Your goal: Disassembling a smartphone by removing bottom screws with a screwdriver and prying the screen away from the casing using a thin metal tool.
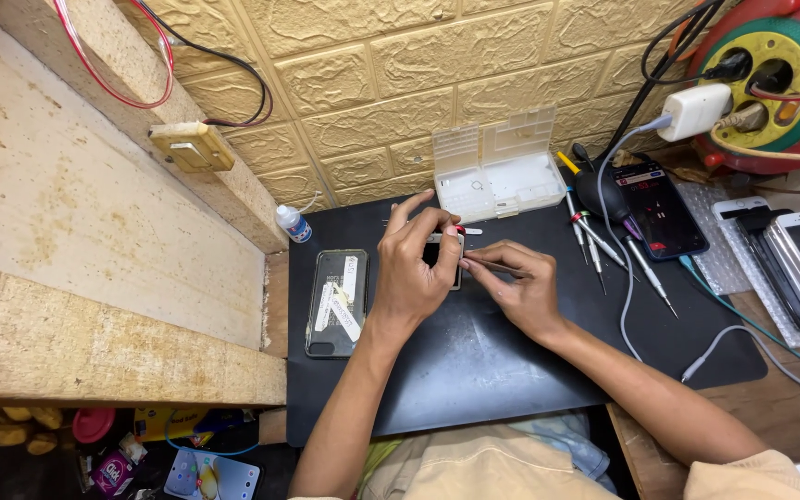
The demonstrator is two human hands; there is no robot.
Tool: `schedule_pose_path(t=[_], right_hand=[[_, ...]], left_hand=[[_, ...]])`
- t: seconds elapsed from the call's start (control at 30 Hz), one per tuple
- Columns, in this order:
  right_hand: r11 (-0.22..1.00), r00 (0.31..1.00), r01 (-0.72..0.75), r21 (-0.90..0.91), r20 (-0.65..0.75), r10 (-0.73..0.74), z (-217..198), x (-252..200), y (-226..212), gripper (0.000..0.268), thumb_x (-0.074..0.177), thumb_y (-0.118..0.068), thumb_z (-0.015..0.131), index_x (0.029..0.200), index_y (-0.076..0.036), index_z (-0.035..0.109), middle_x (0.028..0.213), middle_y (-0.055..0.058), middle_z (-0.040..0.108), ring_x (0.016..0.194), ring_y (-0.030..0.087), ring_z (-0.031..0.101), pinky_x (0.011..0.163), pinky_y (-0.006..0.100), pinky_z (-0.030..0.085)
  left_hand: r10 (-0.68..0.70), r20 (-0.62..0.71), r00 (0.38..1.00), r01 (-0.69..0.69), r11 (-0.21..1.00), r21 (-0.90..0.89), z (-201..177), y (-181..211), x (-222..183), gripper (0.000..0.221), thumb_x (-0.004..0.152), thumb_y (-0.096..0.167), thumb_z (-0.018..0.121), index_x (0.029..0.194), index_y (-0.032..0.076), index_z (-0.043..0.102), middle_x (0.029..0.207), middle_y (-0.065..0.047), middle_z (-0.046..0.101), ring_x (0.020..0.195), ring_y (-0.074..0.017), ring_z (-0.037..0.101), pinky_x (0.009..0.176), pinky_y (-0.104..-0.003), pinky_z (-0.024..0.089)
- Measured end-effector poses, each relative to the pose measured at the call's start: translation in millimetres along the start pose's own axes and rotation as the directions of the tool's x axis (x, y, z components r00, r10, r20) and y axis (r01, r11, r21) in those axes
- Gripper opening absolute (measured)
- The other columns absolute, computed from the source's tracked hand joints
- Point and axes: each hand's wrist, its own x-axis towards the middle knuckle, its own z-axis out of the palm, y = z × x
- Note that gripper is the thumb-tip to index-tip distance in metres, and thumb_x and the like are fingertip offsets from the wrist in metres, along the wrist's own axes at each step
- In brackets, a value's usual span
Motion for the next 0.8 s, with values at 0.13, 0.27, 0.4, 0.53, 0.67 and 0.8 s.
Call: schedule_pose_path(t=[0.13,0.27,0.4,0.53,0.67,0.8], right_hand=[[0.996,0.997,0.075,-0.052,0.035,-0.074,-1.7,4.2,-5.1,0.009,0.08,0.011,0.081,0.085,0.004,0.078,0.077,0.019,0.076,0.079,0.031,0.079,0.062,0.035,0.064],[0.992,0.995,0.095,-0.084,0.035,-0.092,-3.4,-0.5,2.7,0.012,0.078,0.013,0.08,0.084,0.003,0.078,0.076,0.015,0.076,0.078,0.03,0.079,0.063,0.035,0.064],[0.995,1.0,0.015,-0.095,0.013,-0.014,0.6,-11.7,9.0,0.01,0.079,0.008,0.083,0.084,0.0,0.079,0.075,0.014,0.077,0.076,0.026,0.078,0.062,0.033,0.062],[0.995,0.999,-0.036,-0.097,0.013,0.038,2.2,-24.1,23.5,0.008,0.08,0.005,0.082,0.086,0.001,0.079,0.076,0.017,0.077,0.078,0.027,0.078,0.06,0.035,0.062],[0.975,0.978,-0.19,-0.113,0.066,0.198,-1.7,-25.4,21.7,0.009,0.082,0.005,0.081,0.089,0.004,0.077,0.077,0.021,0.076,0.083,0.037,0.077,0.067,0.043,0.064],[0.957,0.953,-0.242,-0.159,0.146,0.265,-1.6,-20.5,11.5,0.012,0.079,0.004,0.082,0.089,0.006,0.077,0.077,0.025,0.074,0.085,0.044,0.075,0.07,0.051,0.064]], left_hand=[[0.005,0.0,1.0,-0.005,1.0,0.011,0.8,-1.6,-0.3,0.012,0.092,0.019,0.06,0.084,0.011,0.064,0.09,-0.01,0.077,0.121,-0.0404,0.064,0.106,-0.073,0.034],[0.023,-0.008,1.0,-0.023,0.998,0.061,-0.1,1.5,-0.3,0.013,0.082,0.018,0.071,0.082,0.013,0.059,0.091,-0.009,0.077,0.121,-0.0399,0.063,0.106,-0.073,0.034],[0.076,-0.023,0.997,-0.072,0.986,0.148,1.3,-0.5,-3.2,0.025,0.078,0.021,0.078,0.083,0.015,0.055,0.092,-0.007,0.076,0.119,-0.0379,0.063,0.106,-0.067,0.039],[0.082,-0.049,0.995,-0.073,0.985,0.154,5.2,-10.8,-6.4,0.026,0.077,0.019,0.079,0.083,0.015,0.054,0.092,-0.005,0.076,0.115,-0.0351,0.065,0.104,-0.057,0.047],[0.126,-0.099,0.987,-0.102,0.97,0.22,15.3,-15.9,-10.3,0.03,0.075,0.019,0.081,0.082,0.015,0.053,0.091,-0.004,0.073,0.111,-0.0325,0.065,0.099,-0.046,0.052],[0.164,-0.141,0.976,-0.121,0.955,0.27,13.9,-6.9,-7.9,0.034,0.073,0.016,0.083,0.086,0.011,0.052,0.1,-0.008,0.069,0.107,-0.0342,0.063,0.091,-0.042,0.055]])
